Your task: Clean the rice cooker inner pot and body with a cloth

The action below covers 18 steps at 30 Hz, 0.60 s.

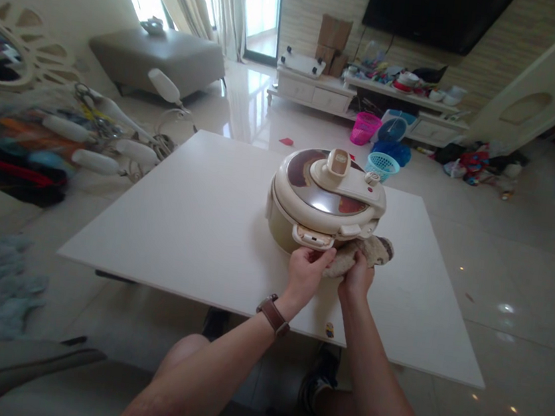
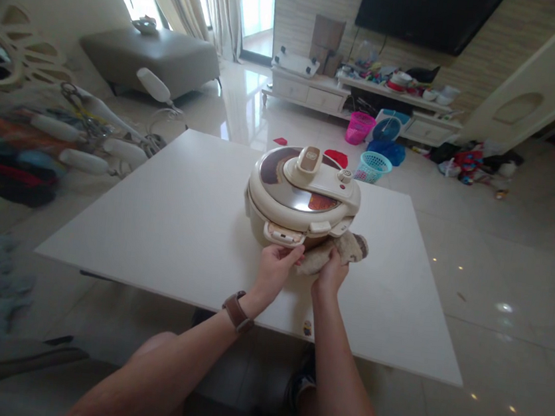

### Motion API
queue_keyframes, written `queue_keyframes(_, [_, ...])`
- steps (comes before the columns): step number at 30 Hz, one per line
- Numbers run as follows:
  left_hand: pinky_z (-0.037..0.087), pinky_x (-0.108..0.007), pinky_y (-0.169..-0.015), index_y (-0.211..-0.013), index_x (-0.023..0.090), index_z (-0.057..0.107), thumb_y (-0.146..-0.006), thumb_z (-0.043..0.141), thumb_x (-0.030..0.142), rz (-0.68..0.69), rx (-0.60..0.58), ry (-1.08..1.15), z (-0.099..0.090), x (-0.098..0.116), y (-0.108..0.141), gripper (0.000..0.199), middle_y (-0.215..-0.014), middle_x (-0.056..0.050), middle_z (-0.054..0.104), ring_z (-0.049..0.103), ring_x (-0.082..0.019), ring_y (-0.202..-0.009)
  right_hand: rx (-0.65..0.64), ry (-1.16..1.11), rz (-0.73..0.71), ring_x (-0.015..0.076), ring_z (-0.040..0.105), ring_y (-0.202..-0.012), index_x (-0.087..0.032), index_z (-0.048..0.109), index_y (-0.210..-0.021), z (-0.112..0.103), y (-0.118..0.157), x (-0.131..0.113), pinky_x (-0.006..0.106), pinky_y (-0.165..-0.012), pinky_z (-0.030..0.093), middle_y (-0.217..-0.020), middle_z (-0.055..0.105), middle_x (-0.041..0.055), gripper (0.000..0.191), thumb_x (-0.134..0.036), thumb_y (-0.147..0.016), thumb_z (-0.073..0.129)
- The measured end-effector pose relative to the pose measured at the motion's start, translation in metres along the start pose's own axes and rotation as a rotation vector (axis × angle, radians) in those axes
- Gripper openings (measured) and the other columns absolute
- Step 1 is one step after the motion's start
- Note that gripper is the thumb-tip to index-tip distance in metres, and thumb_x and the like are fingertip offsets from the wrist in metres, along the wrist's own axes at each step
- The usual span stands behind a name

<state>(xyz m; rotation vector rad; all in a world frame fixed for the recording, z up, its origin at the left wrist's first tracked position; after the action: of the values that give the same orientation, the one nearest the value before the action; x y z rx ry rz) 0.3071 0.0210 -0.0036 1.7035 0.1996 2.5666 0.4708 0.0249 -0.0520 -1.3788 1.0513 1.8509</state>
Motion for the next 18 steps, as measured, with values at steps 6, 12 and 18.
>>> queue_keyframes(6, [0.053,-0.029,-0.056,-0.071,0.016,0.078,-0.069,0.088,0.052,0.000,-0.004,-0.015,-0.002,0.011,0.001,0.037,-0.066,-0.005,0.071,0.061,-0.016,-0.058,0.030,-0.020,0.001,0.0232,0.075,-0.099,-0.014,0.074,-0.110,-0.001,-0.003,-0.004,0.034,-0.083,0.065,-0.108,0.079,0.0063,0.040,-0.031,-0.074,0.067])
queue_keyframes(12, [0.047,-0.027,-0.048,-0.054,0.018,0.070,-0.070,0.087,0.054,0.015,0.053,-0.105,-0.024,0.027,-0.003,0.043,-0.054,-0.004,0.065,0.056,-0.014,-0.049,0.031,-0.056,-0.005,0.0228,0.075,-0.103,-0.015,0.072,-0.113,-0.003,-0.013,-0.002,0.035,-0.085,0.066,-0.111,0.077,0.0060,0.043,-0.033,-0.075,0.066])
queue_keyframes(18, [0.042,-0.023,-0.044,-0.041,0.021,0.054,-0.078,0.076,0.057,0.058,0.210,-0.087,-0.075,0.036,-0.022,0.056,-0.041,-0.003,0.052,0.056,-0.014,-0.045,0.066,-0.083,-0.005,0.0238,0.075,-0.102,-0.017,0.069,-0.109,-0.011,-0.030,-0.002,0.035,-0.083,0.067,-0.104,0.076,0.0048,0.040,-0.033,-0.073,0.066])
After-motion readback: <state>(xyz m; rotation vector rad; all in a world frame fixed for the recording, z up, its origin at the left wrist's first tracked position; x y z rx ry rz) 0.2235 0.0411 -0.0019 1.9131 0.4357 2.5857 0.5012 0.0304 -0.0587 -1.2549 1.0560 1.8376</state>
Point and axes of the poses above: each hand's wrist, its own y-axis away from the middle knuckle, its own z-axis out of the palm, x = y × z, the point moved 5 cm from there along -y, towards the middle knuckle
